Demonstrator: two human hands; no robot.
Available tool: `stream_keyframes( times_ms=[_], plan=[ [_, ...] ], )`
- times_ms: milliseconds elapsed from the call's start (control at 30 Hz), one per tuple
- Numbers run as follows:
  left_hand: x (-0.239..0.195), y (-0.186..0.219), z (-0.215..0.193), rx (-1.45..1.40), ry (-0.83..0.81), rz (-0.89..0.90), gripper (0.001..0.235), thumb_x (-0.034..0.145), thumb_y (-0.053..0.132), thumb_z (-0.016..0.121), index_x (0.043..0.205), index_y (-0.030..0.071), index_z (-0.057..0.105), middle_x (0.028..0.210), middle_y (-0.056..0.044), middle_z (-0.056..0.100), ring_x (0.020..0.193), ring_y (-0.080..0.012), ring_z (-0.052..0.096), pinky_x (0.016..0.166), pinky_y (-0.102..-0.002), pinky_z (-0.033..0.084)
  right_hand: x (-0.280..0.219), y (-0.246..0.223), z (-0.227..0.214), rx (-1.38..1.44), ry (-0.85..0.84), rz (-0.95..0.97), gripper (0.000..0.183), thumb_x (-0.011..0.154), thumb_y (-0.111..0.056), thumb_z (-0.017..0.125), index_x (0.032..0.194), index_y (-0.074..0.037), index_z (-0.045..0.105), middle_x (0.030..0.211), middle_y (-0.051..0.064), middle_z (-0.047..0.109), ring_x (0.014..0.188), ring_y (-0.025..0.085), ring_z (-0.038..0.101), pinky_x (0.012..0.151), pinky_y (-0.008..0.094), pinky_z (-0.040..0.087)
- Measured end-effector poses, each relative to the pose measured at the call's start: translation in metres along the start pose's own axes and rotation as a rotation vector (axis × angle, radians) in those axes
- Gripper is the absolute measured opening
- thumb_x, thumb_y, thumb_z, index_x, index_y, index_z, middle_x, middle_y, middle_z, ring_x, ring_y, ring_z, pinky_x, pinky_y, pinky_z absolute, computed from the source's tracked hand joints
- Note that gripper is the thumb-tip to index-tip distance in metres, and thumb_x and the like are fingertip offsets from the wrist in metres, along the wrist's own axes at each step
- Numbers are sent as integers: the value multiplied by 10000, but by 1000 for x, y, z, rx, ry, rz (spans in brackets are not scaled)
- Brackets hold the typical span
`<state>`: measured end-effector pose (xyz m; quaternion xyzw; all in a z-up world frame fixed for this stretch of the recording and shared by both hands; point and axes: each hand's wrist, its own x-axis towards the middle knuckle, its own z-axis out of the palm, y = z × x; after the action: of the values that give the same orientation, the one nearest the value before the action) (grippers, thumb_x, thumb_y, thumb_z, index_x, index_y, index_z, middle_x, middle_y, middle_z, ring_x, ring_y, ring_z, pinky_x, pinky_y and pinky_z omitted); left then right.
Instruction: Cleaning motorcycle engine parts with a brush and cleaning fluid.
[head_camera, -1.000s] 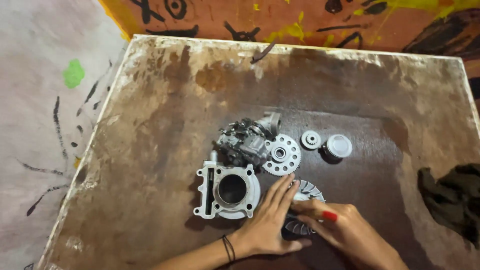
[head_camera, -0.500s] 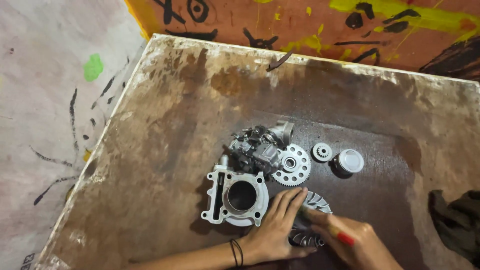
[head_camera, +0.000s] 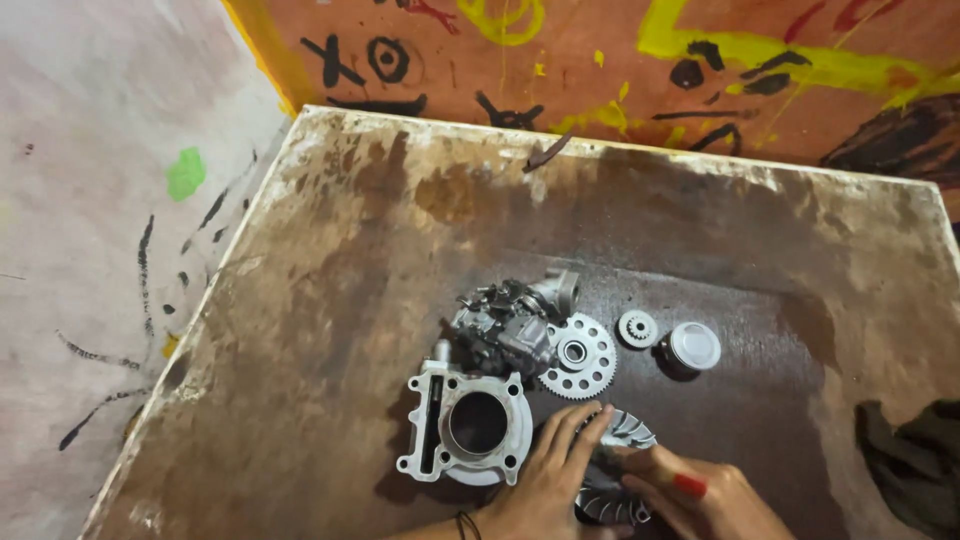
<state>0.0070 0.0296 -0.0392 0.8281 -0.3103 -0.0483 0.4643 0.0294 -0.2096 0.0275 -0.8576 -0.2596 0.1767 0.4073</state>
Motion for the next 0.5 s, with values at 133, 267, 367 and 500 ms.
stream_keyframes(
  times_ms=[133, 267, 367, 500],
  plan=[
    [1, -3, 5, 1, -19, -9, 1277, 816, 559, 843, 1690, -52, 139, 1638, -343, 244, 1559, -516, 232, 1265, -661, 208, -6, 14, 16, -131, 87, -52, 448, 800, -106, 758, 1239, -58, 683, 1211, 161, 778, 1005, 280, 816, 730, 374, 636],
    [-2, -1, 3, 58, -32, -15, 1235, 874, 604, 800, 1696, -48, 148, 1645, -344, 230, 1585, -526, 218, 1255, -669, 230, 0, 12, 17, -74, 59, -55, 239, 868, -145, 758, 1102, -107, 738, 1060, 100, 850, 892, 217, 845, 726, 331, 655],
    [-2, -2, 4, 85, 24, 23, 1197, 909, 624, 761, 1683, -59, 154, 1626, -343, 247, 1605, -510, 252, 1296, -644, 274, -5, 36, 29, -141, 128, -31, 288, 826, -157, 771, 1109, -114, 737, 1042, 102, 845, 858, 216, 862, 700, 333, 652],
    [-2, -1, 3, 72, 29, 39, 1231, 888, 619, 751, 1707, -67, 140, 1651, -346, 257, 1582, -517, 255, 1274, -649, 258, -3, 19, 11, -85, 50, -5, 128, 907, -131, 732, 1034, -116, 733, 1051, 95, 844, 880, 200, 831, 684, 306, 666]
  ],
)
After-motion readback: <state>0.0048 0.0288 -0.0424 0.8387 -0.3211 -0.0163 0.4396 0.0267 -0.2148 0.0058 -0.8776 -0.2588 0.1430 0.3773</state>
